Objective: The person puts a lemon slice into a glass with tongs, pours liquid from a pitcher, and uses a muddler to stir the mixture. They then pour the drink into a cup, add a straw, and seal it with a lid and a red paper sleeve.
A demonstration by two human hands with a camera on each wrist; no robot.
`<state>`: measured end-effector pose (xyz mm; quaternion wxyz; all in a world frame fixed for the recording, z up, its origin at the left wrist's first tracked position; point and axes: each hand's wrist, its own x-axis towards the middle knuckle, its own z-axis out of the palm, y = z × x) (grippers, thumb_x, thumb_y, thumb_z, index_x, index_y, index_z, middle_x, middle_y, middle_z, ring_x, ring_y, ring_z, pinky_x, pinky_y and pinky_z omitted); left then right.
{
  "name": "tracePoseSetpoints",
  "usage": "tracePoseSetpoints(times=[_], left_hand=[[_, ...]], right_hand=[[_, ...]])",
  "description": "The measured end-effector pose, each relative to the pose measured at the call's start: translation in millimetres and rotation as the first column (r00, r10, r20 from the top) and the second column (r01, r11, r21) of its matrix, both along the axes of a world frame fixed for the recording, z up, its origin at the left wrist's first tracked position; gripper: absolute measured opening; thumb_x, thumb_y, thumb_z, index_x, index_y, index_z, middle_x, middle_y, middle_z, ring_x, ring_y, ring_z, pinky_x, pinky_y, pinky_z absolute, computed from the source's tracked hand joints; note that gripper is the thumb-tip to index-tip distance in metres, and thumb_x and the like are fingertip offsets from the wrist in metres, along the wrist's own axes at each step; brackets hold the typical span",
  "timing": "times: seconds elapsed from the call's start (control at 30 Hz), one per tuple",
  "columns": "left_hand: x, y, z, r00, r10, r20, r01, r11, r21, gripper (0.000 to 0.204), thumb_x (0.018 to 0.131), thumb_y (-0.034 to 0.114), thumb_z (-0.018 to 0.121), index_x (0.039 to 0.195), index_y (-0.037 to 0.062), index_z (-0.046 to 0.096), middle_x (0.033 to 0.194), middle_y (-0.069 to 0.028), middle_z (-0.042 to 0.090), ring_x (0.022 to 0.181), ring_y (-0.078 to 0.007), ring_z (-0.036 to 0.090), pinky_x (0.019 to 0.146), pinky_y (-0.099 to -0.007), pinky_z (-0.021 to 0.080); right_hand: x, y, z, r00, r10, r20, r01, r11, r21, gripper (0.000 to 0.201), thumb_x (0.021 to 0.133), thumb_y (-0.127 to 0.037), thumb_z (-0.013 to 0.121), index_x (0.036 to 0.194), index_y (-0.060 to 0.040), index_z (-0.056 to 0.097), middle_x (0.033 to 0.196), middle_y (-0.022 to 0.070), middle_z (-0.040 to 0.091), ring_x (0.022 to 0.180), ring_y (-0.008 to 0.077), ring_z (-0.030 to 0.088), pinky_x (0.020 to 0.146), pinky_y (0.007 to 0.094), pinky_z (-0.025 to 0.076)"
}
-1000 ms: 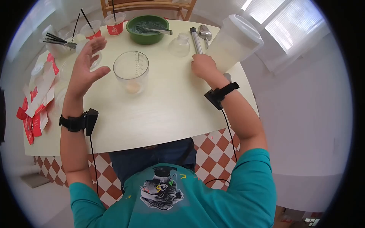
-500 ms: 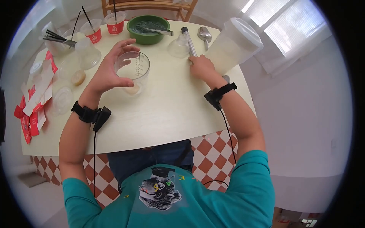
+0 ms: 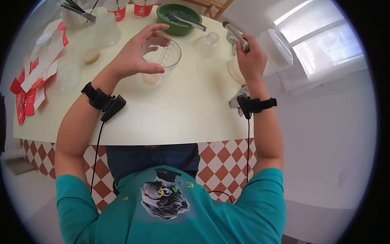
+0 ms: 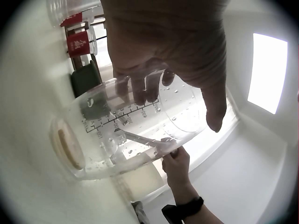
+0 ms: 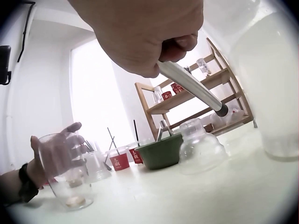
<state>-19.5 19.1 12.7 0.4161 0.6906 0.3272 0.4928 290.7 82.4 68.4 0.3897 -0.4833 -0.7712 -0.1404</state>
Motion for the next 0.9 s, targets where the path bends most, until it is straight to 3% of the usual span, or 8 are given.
tracePoseSetpoints(times=[0.1,0.23,0.3,0.33,0.63,0.7,0.73,0.9], left_hand=[[0,1,-1,1.0,0.002,-0.004,-0.002,1.0,0.006,0.092,0.058,0.015,0.083,0.138,0.0132,0.038,0.118,-0.0038,0.055,0.117,-0.0195,0.052,0.103,-0.0409,0.038],[2,2,-2,1.0,0.001,-0.006,-0.001,1.0,0.014,0.091,0.059,0.016,0.083,0.138,0.013,0.038,0.118,-0.0038,0.055,0.118,-0.0198,0.052,0.103,-0.0411,0.038],[2,1,-2,1.0,0.002,-0.009,-0.002,1.0,0.011,0.091,0.059,0.017,0.083,0.138,0.013,0.038,0.118,-0.0038,0.055,0.118,-0.0199,0.052,0.103,-0.0411,0.038],[3,1,-1,1.0,0.006,-0.011,-0.006,1.0,0.013,0.091,0.059,0.017,0.083,0.138,0.013,0.038,0.119,-0.0037,0.056,0.118,-0.0199,0.052,0.103,-0.0411,0.037],[2,3,-1,0.998,0.012,0.068,-0.011,1.0,-0.011,0.091,0.059,0.018,0.084,0.137,0.0129,0.037,0.118,-0.0039,0.055,0.117,-0.0198,0.051,0.103,-0.0453,0.036],[2,2,-1,0.998,-0.003,0.068,0.004,1.0,-0.014,0.093,0.059,0.019,0.085,0.138,0.0132,0.036,0.118,-0.0047,0.055,0.117,-0.0199,0.051,0.104,-0.0466,0.035],[4,0,0,1.0,0.005,0.028,-0.005,1.0,0.002,0.093,0.059,0.019,0.085,0.138,0.0133,0.035,0.118,-0.0047,0.055,0.117,-0.0199,0.051,0.103,-0.0463,0.036],[8,-2,-2,0.999,0.045,0.026,-0.046,0.998,0.036,0.095,0.058,0.018,0.085,0.138,0.014,0.035,0.117,-0.0043,0.056,0.117,-0.0199,0.051,0.103,-0.0449,0.037]], right_hand=[[8,-20,43,0.909,0.328,-0.257,-0.244,0.919,0.31,0.018,0.083,-0.016,0.069,0.091,-0.0004,0.066,0.069,0.0036,0.062,0.056,0.0093,0.054,0.053,0.0206,0.044],[0,-71,137,0.671,0.563,-0.483,-0.23,0.777,0.586,0.015,0.084,-0.007,0.064,0.081,0.0074,0.063,0.068,0.0085,0.06,0.055,0.008,0.053,0.051,0.0193,0.043],[12,-76,165,0.922,0.311,-0.231,-0.089,0.75,0.656,0.011,0.082,-0.002,0.062,0.08,0.0087,0.063,0.065,0.0099,0.058,0.05,0.0097,0.05,0.047,0.0204,0.041],[1,-81,177,0.559,0.633,-0.535,-0.395,0.771,0.5,0.009,0.081,-0.002,0.063,0.081,0.0079,0.063,0.064,0.0077,0.056,0.048,0.0088,0.046,0.045,0.0198,0.036],[-80,-41,114,0.524,0.599,-0.606,-0.665,0.732,0.149,0.017,0.083,-0.006,0.062,0.093,0.0073,0.064,0.07,0.005,0.057,0.052,0.0061,0.041,0.047,0.0205,0.029],[-89,-50,121,0.479,0.801,-0.358,-0.852,0.523,0.03,0.014,0.085,-0.016,0.063,0.088,-0.0023,0.059,0.069,-0.0016,0.055,0.062,0.0034,0.047,0.055,0.0172,0.036],[-92,-37,119,0.495,0.638,-0.59,-0.639,0.728,0.25,0.018,0.082,-0.006,0.061,0.092,0.0078,0.064,0.076,0.008,0.061,0.056,0.0089,0.05,0.049,0.0194,0.036],[-53,-32,140,0.505,0.65,-0.568,-0.739,0.665,0.104,0.017,0.083,-0.006,0.059,0.092,0.0076,0.064,0.08,0.0114,0.063,0.067,0.0139,0.06,0.056,0.0205,0.045]])
